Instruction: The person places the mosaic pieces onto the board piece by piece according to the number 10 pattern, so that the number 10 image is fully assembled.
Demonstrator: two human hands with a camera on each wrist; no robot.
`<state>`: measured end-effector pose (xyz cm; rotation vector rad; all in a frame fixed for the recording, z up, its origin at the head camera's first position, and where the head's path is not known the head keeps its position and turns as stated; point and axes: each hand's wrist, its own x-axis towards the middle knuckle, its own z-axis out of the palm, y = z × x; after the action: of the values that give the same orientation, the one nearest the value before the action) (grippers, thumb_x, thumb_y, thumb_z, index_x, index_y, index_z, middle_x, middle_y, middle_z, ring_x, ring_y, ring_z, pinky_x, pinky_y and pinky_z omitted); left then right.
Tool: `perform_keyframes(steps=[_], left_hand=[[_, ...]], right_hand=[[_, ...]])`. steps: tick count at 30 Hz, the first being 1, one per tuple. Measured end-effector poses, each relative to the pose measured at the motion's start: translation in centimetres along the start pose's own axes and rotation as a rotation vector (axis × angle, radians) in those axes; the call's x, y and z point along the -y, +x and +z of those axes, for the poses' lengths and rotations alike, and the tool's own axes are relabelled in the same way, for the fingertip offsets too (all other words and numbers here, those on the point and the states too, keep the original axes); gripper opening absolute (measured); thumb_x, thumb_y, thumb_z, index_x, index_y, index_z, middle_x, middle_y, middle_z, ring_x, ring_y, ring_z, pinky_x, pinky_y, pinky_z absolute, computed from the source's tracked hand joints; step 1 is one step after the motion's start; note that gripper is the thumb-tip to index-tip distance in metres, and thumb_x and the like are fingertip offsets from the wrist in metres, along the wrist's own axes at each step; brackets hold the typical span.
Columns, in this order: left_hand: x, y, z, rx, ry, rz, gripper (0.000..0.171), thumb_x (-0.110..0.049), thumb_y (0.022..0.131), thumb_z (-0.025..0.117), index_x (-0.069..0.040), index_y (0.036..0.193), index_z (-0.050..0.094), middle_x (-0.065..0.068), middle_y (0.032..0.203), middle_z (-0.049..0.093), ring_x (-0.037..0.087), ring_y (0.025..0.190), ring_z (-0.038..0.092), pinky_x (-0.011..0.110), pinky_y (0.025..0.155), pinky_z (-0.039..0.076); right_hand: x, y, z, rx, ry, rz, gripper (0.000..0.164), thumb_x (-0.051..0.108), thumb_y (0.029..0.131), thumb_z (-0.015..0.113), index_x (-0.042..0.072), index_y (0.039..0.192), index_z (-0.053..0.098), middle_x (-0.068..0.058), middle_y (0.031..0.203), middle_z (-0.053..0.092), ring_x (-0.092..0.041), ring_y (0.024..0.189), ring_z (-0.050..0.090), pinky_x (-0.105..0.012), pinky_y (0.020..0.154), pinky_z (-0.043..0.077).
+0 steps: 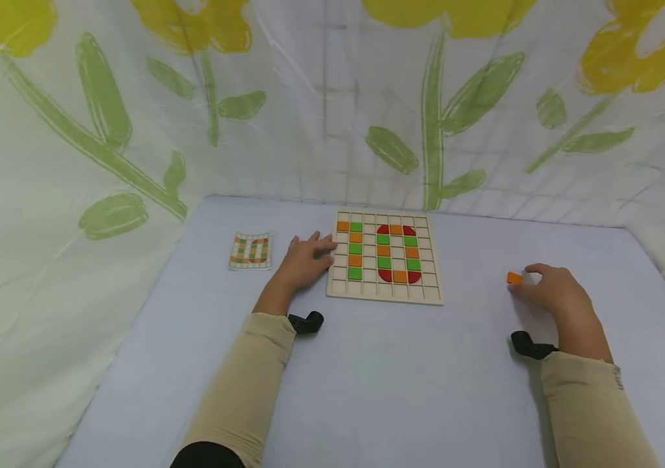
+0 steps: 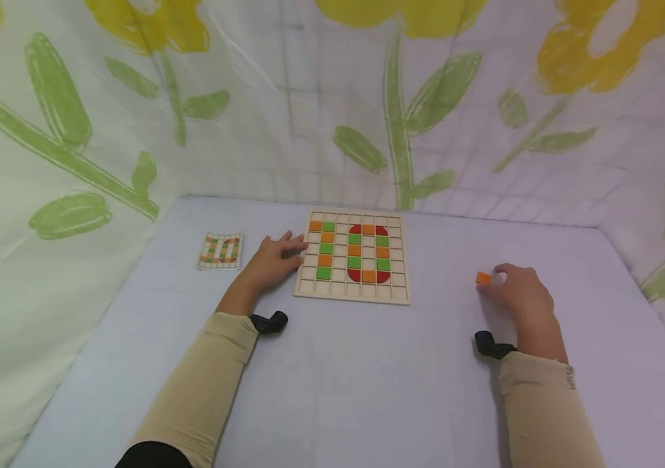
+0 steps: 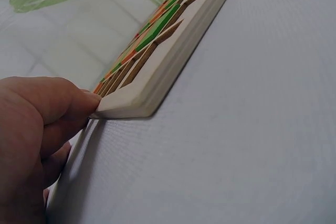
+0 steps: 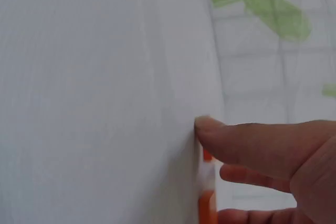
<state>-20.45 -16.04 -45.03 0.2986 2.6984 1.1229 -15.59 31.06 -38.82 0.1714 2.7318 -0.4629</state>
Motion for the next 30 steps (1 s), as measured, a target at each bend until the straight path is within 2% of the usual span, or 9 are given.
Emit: perform_keyframes(steps=[2, 6, 10, 13, 17, 20, 24, 27, 30], left_hand=[[0.1, 0.0, 0.0, -0.004, -0.001, -0.001, 0.040, -0.031, 0.099, 0.057, -0.023, 0.138, 0.059, -0.010, 0.155, 0.039, 0.013, 0.152, 0.018, 0.040, 0.125, -0.009], [0.3, 0.1, 0.0, -0.008, -0.008, -0.002, 0.039, -0.031, 0.099, 0.057, -0.023, 0.137, 0.059, -0.011, 0.155, 0.039, 0.012, 0.151, 0.018, 0.039, 0.125, -0.009], [0.4, 0.1, 0.1, -0.002, -0.010, 0.000, 0.039, -0.030, 0.099, 0.058, -0.023, 0.137, 0.060, -0.010, 0.155, 0.039, 0.013, 0.152, 0.018, 0.039, 0.125, -0.009], [0.4, 0.2, 0.2, -0.004, -0.007, -0.004, 0.039, -0.031, 0.098, 0.058, -0.023, 0.137, 0.060, -0.010, 0.155, 0.039, 0.013, 0.152, 0.018, 0.039, 0.125, -0.009], [0.5, 0.3, 0.3, -0.009, -0.007, -0.009, 0.039, -0.031, 0.098, 0.058, -0.023, 0.136, 0.060, -0.011, 0.155, 0.039, 0.013, 0.152, 0.018, 0.039, 0.125, -0.009], [0.4, 0.3, 0.3, -0.008, -0.010, -0.009, 0.039, -0.031, 0.098, 0.058, -0.023, 0.137, 0.060, -0.011, 0.155, 0.039, 0.013, 0.151, 0.018, 0.039, 0.125, -0.009], [0.3, 0.2, 0.3, -0.006, -0.013, -0.016, 0.040, -0.031, 0.098, 0.058, -0.023, 0.137, 0.060, -0.010, 0.155, 0.039, 0.013, 0.152, 0.018, 0.039, 0.125, -0.009], [0.2, 0.2, 0.2, -0.005, -0.011, -0.020, 0.040, -0.031, 0.098, 0.058, -0.023, 0.137, 0.060, -0.010, 0.155, 0.039, 0.013, 0.152, 0.018, 0.040, 0.125, -0.009], [0.1, 0.1, 0.3, -0.002, -0.020, -0.026, 0.039, -0.031, 0.098, 0.059, -0.023, 0.136, 0.060, -0.010, 0.155, 0.039, 0.013, 0.151, 0.018, 0.039, 0.125, -0.009]], right_hand=[[-0.7, 0.0, 0.0, 0.022, 0.002, 0.020, 0.076, 0.049, 0.091, 0.060, -0.003, 0.141, 0.040, -0.044, 0.132, 0.038, -0.057, 0.115, 0.042, -0.065, 0.089, 0.045], [-0.8, 0.5, 0.3, 0.004, -0.002, -0.044, 0.067, 0.044, 0.095, 0.058, -0.002, 0.140, 0.044, -0.039, 0.123, 0.049, -0.051, 0.107, 0.051, -0.059, 0.082, 0.049], [-0.4, 1.0, 0.8, -0.036, 0.036, -0.079, 0.057, 0.040, 0.096, 0.057, -0.001, 0.136, 0.051, -0.036, 0.122, 0.051, -0.048, 0.105, 0.052, -0.054, 0.079, 0.049], [-0.2, 1.2, 1.2, -0.077, 0.097, -0.071, 0.052, 0.039, 0.094, 0.061, -0.001, 0.127, 0.057, -0.030, 0.119, 0.053, -0.042, 0.101, 0.052, -0.045, 0.074, 0.048], [0.9, 1.4, 1.4, -0.129, 0.163, -0.087, 0.042, 0.037, 0.091, 0.067, 0.001, 0.110, 0.059, -0.019, 0.103, 0.059, -0.030, 0.089, 0.054, -0.032, 0.065, 0.044], [2.9, 1.6, 1.7, -0.155, 0.182, -0.151, 0.035, 0.036, 0.091, 0.069, 0.005, 0.102, 0.058, -0.011, 0.092, 0.059, -0.023, 0.080, 0.053, -0.028, 0.062, 0.042], [6.8, 1.7, 2.2, -0.178, 0.176, -0.241, 0.032, 0.038, 0.091, 0.069, 0.009, 0.101, 0.061, -0.006, 0.079, 0.054, -0.022, 0.071, 0.048, -0.029, 0.057, 0.040], [10.2, 1.6, 2.9, -0.173, 0.214, -0.281, 0.028, 0.037, 0.090, 0.071, 0.013, 0.101, 0.064, -0.005, 0.070, 0.050, -0.023, 0.065, 0.047, -0.030, 0.053, 0.039], [13.4, 1.7, 3.8, -0.134, 0.274, -0.324, 0.024, 0.034, 0.089, 0.072, 0.014, 0.101, 0.064, -0.007, 0.067, 0.056, -0.024, 0.064, 0.051, -0.030, 0.053, 0.041]])
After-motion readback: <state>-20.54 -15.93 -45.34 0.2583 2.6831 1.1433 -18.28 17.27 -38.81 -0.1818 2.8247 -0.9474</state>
